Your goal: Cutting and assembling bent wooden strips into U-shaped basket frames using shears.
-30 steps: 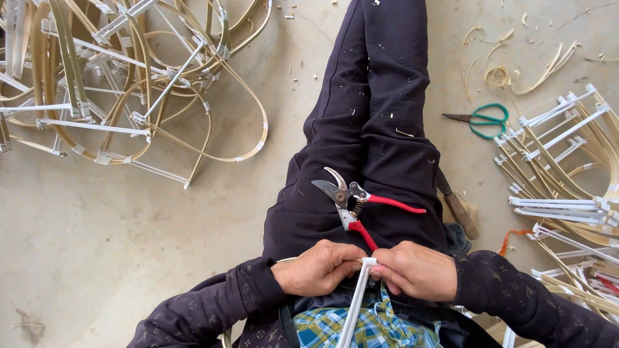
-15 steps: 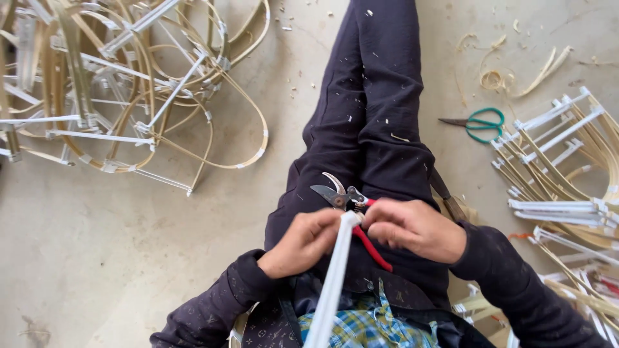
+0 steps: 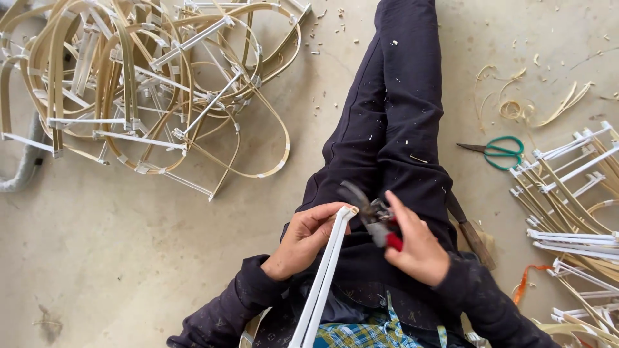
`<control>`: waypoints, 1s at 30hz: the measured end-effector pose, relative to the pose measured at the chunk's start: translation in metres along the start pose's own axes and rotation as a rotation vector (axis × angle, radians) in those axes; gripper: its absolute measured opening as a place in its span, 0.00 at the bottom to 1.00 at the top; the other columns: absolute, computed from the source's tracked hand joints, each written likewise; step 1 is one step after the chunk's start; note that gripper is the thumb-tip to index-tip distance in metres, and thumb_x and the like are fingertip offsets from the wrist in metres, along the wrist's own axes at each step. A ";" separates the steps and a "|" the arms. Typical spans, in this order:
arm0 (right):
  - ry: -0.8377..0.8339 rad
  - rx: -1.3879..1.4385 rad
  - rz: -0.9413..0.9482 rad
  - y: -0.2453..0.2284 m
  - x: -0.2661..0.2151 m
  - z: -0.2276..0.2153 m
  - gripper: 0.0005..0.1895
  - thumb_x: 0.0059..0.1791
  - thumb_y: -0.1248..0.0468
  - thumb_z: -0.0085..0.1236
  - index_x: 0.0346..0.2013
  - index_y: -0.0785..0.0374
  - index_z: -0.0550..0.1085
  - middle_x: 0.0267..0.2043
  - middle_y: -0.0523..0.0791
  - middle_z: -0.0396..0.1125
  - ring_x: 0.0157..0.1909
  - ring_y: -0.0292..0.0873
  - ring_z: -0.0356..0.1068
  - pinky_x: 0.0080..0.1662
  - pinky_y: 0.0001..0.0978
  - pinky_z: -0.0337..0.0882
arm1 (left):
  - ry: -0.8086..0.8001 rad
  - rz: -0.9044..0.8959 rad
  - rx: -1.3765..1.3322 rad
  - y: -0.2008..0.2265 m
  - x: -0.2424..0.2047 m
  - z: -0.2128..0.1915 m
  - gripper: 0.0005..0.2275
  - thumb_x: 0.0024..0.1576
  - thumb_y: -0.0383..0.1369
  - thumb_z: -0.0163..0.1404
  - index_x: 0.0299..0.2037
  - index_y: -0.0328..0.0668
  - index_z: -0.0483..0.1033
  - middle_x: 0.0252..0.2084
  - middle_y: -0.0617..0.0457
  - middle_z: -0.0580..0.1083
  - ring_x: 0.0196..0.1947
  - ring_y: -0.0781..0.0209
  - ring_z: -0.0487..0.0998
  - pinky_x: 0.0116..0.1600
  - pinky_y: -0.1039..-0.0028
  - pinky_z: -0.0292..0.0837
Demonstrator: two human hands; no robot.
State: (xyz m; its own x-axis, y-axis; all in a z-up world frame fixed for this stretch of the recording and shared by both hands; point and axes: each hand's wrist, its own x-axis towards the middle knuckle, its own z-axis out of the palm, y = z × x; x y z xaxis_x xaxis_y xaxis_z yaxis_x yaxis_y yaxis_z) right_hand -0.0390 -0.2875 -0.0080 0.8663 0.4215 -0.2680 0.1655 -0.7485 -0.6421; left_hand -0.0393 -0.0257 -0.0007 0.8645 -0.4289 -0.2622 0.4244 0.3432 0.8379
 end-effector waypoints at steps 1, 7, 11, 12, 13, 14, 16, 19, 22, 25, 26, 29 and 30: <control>0.007 0.199 0.008 0.001 -0.002 -0.007 0.56 0.32 0.68 0.64 0.72 0.67 0.50 0.60 0.56 0.60 0.60 0.56 0.62 0.58 0.46 0.61 | 0.020 -0.006 0.006 -0.004 -0.003 -0.002 0.14 0.67 0.26 0.45 0.62 0.32 0.72 0.44 0.57 0.78 0.42 0.73 0.75 0.49 0.81 0.72; 0.067 0.237 0.047 -0.051 -0.017 -0.049 0.32 0.46 0.69 0.61 0.64 0.64 0.64 0.51 0.50 0.70 0.50 0.48 0.75 0.51 0.35 0.72 | 0.026 0.006 0.057 0.001 0.001 0.003 0.13 0.68 0.26 0.46 0.61 0.32 0.74 0.40 0.57 0.77 0.35 0.75 0.74 0.41 0.83 0.72; 0.100 0.224 0.011 -0.055 -0.024 -0.041 0.34 0.45 0.69 0.60 0.65 0.66 0.62 0.54 0.52 0.68 0.55 0.51 0.71 0.54 0.38 0.70 | -0.012 0.029 0.084 0.000 0.005 0.012 0.12 0.67 0.25 0.47 0.59 0.32 0.75 0.40 0.58 0.76 0.33 0.76 0.72 0.39 0.83 0.70; 0.103 0.183 -0.019 -0.054 -0.026 -0.039 0.36 0.44 0.69 0.61 0.66 0.67 0.61 0.55 0.53 0.67 0.57 0.52 0.69 0.56 0.40 0.68 | -0.036 0.038 0.108 0.000 0.005 0.014 0.12 0.67 0.24 0.47 0.59 0.32 0.75 0.40 0.59 0.75 0.32 0.76 0.70 0.37 0.83 0.69; 0.106 0.141 -0.052 -0.054 -0.027 -0.037 0.37 0.43 0.69 0.61 0.66 0.68 0.60 0.56 0.54 0.66 0.59 0.54 0.67 0.58 0.42 0.66 | -0.059 0.051 0.132 0.001 0.006 0.016 0.12 0.67 0.24 0.47 0.59 0.32 0.75 0.40 0.59 0.74 0.31 0.76 0.68 0.36 0.83 0.67; 0.107 0.141 -0.051 -0.050 -0.028 -0.035 0.37 0.43 0.69 0.61 0.66 0.68 0.60 0.56 0.54 0.66 0.59 0.54 0.67 0.58 0.42 0.66 | -0.060 0.050 0.133 0.002 0.007 0.015 0.12 0.67 0.24 0.47 0.59 0.32 0.75 0.40 0.59 0.74 0.31 0.76 0.68 0.36 0.83 0.67; 0.099 0.135 -0.080 -0.044 -0.030 -0.032 0.40 0.41 0.71 0.59 0.68 0.69 0.58 0.59 0.55 0.64 0.61 0.54 0.66 0.60 0.43 0.65 | -0.137 0.015 0.123 0.003 0.010 0.013 0.12 0.67 0.23 0.46 0.59 0.32 0.75 0.38 0.60 0.72 0.31 0.76 0.65 0.36 0.82 0.65; 0.081 0.159 -0.143 -0.034 -0.025 -0.032 0.41 0.40 0.73 0.59 0.67 0.68 0.59 0.58 0.55 0.64 0.61 0.55 0.65 0.61 0.44 0.64 | -0.208 -0.013 0.109 -0.004 0.010 0.007 0.12 0.67 0.22 0.46 0.59 0.32 0.75 0.36 0.60 0.71 0.30 0.76 0.62 0.34 0.82 0.61; 0.178 0.156 -0.291 -0.028 -0.017 -0.032 0.37 0.42 0.69 0.63 0.63 0.72 0.61 0.58 0.59 0.65 0.60 0.59 0.66 0.59 0.46 0.65 | -0.243 -0.010 0.126 -0.006 0.012 0.007 0.12 0.68 0.22 0.46 0.59 0.32 0.75 0.36 0.61 0.71 0.30 0.76 0.61 0.34 0.82 0.60; 0.187 0.063 -0.183 -0.003 -0.015 -0.012 0.25 0.40 0.67 0.65 0.50 0.69 0.70 0.41 0.53 0.70 0.44 0.55 0.73 0.47 0.43 0.71 | -0.241 -0.014 0.128 -0.003 0.015 0.009 0.12 0.68 0.22 0.46 0.59 0.32 0.75 0.36 0.61 0.71 0.30 0.76 0.62 0.34 0.83 0.61; 0.190 0.065 -0.180 0.003 -0.012 -0.008 0.25 0.40 0.67 0.65 0.50 0.69 0.70 0.41 0.53 0.70 0.44 0.55 0.73 0.47 0.43 0.71 | -0.244 -0.017 0.130 -0.001 0.015 0.010 0.12 0.68 0.22 0.46 0.59 0.32 0.75 0.36 0.61 0.71 0.30 0.76 0.62 0.34 0.83 0.61; 0.302 0.065 -0.262 0.022 -0.004 0.000 0.19 0.39 0.67 0.63 0.43 0.67 0.71 0.35 0.51 0.71 0.38 0.53 0.74 0.42 0.41 0.73 | -0.244 -0.055 0.117 0.003 0.019 0.008 0.12 0.68 0.23 0.46 0.60 0.34 0.75 0.38 0.60 0.74 0.32 0.76 0.66 0.36 0.84 0.64; 0.252 0.119 -0.090 0.027 -0.003 0.002 0.15 0.43 0.64 0.63 0.41 0.65 0.72 0.32 0.50 0.73 0.35 0.49 0.75 0.38 0.38 0.73 | -0.182 -0.039 0.132 0.004 0.022 0.005 0.13 0.67 0.23 0.46 0.60 0.34 0.75 0.41 0.60 0.75 0.34 0.76 0.69 0.39 0.84 0.67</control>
State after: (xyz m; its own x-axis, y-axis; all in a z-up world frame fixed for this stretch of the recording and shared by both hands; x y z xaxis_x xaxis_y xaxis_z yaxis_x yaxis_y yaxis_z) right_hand -0.0384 -0.3081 -0.0264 0.9427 0.3323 -0.0288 0.2037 -0.6420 -0.7392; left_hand -0.0200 -0.0384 -0.0010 0.7802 -0.5874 -0.2153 0.4076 0.2162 0.8872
